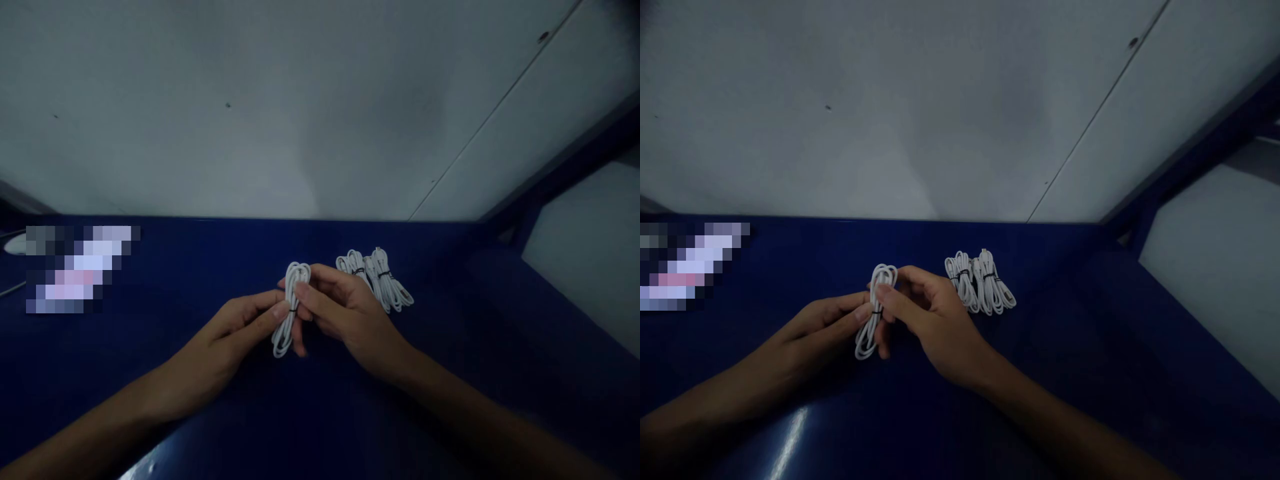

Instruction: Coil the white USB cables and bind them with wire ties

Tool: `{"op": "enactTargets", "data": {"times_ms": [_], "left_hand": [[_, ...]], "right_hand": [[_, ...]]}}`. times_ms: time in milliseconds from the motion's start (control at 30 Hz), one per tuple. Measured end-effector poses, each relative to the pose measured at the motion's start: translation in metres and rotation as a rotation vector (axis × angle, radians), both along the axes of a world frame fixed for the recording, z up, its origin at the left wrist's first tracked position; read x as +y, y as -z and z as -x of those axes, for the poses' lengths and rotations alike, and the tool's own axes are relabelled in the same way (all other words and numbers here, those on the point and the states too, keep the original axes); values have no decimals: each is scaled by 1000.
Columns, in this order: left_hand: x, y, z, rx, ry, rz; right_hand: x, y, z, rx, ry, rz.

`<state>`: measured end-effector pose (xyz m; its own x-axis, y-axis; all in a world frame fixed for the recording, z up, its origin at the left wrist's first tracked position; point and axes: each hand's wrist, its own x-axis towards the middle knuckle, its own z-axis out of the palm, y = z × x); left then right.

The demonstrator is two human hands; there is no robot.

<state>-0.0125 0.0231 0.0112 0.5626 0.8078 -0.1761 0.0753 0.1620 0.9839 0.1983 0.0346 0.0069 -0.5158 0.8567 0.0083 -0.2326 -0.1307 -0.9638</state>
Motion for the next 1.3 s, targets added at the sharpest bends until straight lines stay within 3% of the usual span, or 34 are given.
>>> {"op": "enactTargets", "data": {"times_ms": [200, 433, 533, 733, 900, 1033, 1300], "left_hand": [[1, 3, 1, 3, -15, 14], [2, 3, -1, -3, -65, 49], [2, 3, 0, 19, -67, 12], [3, -2, -1, 31, -22, -50], [2, 2, 0, -52, -43, 25], [-2, 1, -2, -100, -11, 45], [-7, 0, -6, 136, -160, -257]], "right_hand": [[1, 5, 0, -2, 30, 13], [-3, 5, 1, -81, 226, -45], [-5, 3, 2, -106, 242, -86], [-5, 2, 1, -42, 167, -74], [-2, 4, 0, 64, 43, -22], [-2, 2, -2, 100, 18, -39], [-7, 2, 3, -169, 297, -96]]}}
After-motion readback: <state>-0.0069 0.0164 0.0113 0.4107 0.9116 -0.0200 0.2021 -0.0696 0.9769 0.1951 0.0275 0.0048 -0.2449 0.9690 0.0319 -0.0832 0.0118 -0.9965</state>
